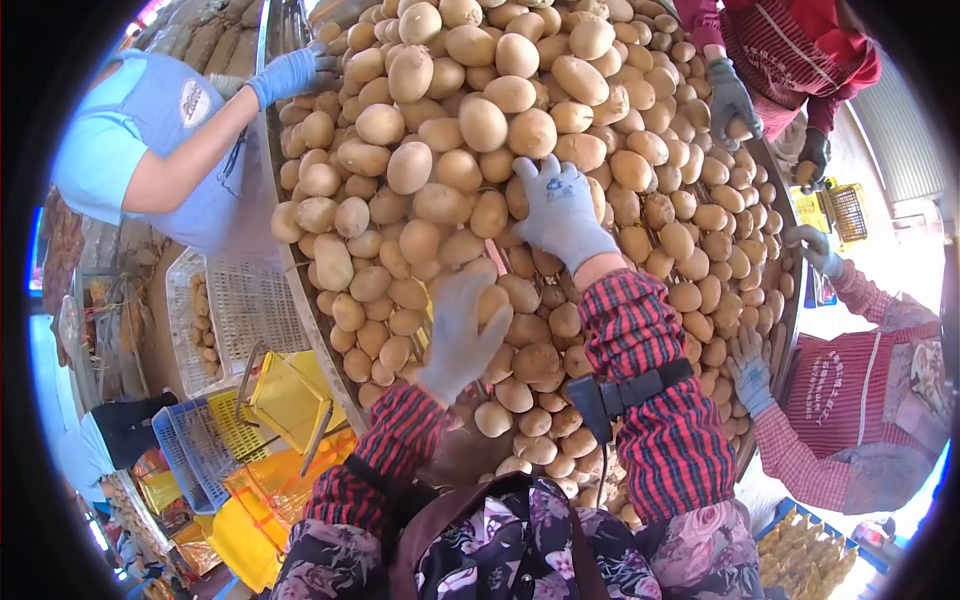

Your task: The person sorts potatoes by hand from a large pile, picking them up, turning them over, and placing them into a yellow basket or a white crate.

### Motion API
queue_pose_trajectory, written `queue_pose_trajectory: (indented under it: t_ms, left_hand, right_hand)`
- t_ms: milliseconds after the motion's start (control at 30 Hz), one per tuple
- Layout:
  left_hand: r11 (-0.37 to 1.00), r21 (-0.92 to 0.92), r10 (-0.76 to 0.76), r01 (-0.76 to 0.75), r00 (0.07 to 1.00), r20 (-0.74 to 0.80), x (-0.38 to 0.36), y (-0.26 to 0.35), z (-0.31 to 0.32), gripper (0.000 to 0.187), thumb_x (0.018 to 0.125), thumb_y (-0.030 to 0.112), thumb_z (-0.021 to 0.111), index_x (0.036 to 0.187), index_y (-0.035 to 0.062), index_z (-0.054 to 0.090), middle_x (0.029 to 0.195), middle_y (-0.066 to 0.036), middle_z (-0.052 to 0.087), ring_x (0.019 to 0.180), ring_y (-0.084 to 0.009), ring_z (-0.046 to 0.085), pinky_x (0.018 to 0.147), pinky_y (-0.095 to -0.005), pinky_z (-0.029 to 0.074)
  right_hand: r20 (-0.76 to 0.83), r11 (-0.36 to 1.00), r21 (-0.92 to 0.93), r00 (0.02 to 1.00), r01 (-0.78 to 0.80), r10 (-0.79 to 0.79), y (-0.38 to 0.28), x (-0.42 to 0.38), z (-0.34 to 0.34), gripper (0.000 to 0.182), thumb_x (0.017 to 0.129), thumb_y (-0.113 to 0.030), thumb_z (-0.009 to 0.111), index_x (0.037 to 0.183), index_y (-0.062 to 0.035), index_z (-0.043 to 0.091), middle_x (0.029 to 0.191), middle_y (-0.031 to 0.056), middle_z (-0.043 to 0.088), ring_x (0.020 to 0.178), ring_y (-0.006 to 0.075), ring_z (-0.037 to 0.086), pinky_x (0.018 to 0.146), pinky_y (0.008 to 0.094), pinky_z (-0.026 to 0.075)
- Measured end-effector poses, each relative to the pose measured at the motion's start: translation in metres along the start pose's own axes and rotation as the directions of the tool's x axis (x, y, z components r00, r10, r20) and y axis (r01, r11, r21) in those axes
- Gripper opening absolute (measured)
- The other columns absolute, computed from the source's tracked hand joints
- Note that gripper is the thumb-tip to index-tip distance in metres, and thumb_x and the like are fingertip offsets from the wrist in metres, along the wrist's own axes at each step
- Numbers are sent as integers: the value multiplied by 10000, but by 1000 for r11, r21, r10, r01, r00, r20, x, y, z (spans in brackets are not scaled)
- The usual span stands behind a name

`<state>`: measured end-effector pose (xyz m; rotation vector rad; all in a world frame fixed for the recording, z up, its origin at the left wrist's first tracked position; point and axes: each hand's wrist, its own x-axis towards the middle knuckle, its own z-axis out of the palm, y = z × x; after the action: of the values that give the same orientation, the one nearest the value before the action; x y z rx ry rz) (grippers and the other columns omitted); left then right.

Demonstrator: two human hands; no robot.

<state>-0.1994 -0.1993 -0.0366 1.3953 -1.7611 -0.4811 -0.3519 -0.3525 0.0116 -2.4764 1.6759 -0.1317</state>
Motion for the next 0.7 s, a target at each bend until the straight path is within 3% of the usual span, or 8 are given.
queue_pose_trajectory:
  t_ms: [133, 233, 333, 400, 467, 600, 667, 700]
  left_hand:
    - [994, 37, -110, 107, 990, 89, 21, -8, 1, 373, 870, 194, 672, 1209, 50, 610, 1165, -165, 621, 1090, -374, 559, 991, -468, 407]
    - [993, 66, -104, 96, 987, 119, 16, 5, -1, 337, 863, 204, 680, 1158, 48, 635, 1161, -160, 628, 1081, -359, 558, 972, -468, 413]
    - [998, 58, -9, 7, 999, 47, 1, 23, 6, 286, 893, 184, 650, 1136, 35, 643, 1142, -169, 636, 1081, -358, 564, 974, -461, 422]
    - [972, -230, -31, 51, 996, 87, -7, 29, 10, 238, 950, 140, 585, 1153, 25, 636, 1158, -164, 625, 1088, -343, 577, 972, -440, 439]
    - [912, -358, -117, 200, 964, 240, -14, 38, 4, 343, 1056, 233, 438, 1257, -5, 579, 1225, -153, 607, 1151, -305, 570, 1005, -414, 438]
    - [480, -758, -241, 441, 898, 369, -21, 118, -44, 524, 1106, 400, 296, 1407, 7, 467, 1341, -112, 576, 1260, -234, 544, 1082, -352, 434]
    - [-363, -708, -135, 606, 718, 683, -30, 141, -68, 608, 1077, 482, 340, 1459, 14, 409, 1391, -121, 554, 1266, -243, 557, 1075, -362, 459]
    - [-269, -726, -198, 632, 702, 684, -39, 147, -80, 647, 1064, 514, 348, 1468, 11, 398, 1424, -133, 533, 1301, -269, 536, 1091, -431, 458]
  right_hand:
    - [-57, 993, 119, 998, 13, -6, 15, -23, 0, 681, 696, -258, 785, 1308, -135, 513, 1187, 210, 593, 1122, 397, 576, 954, 477, 474]
    - [-17, 846, 532, 1000, 17, -9, 15, -75, -2, 726, 641, -251, 826, 1287, -122, 520, 1157, 200, 617, 1096, 386, 594, 950, 474, 483]
    - [-25, 640, 768, 999, -2, 33, 8, -129, -32, 759, 608, -217, 862, 1276, -87, 526, 1148, 145, 637, 1102, 291, 620, 972, 406, 487]
    - [25, 108, 993, 993, -37, 114, 6, -156, -51, 758, 604, -171, 873, 1271, -52, 533, 1177, 93, 613, 1125, 198, 592, 992, 345, 472]
    - [-6, 111, 994, 998, -1, 63, 8, -180, -71, 786, 629, -179, 868, 1317, -33, 518, 1198, 62, 593, 1152, 140, 549, 1006, 317, 453]
    - [-64, 35, 997, 992, 68, -112, -17, -212, -85, 780, 689, -251, 831, 1370, -25, 527, 1260, 86, 604, 1167, 177, 576, 1022, 328, 454]
    - [-7, -227, 974, 997, -12, -82, -39, -221, -82, 730, 786, -428, 758, 1331, 13, 556, 1225, 98, 638, 1133, 188, 604, 1022, 333, 458]
    - [-67, -190, 980, 997, 59, -37, -54, -223, -76, 667, 931, -539, 581, 1259, 42, 598, 1167, 109, 669, 1075, 186, 622, 983, 331, 477]
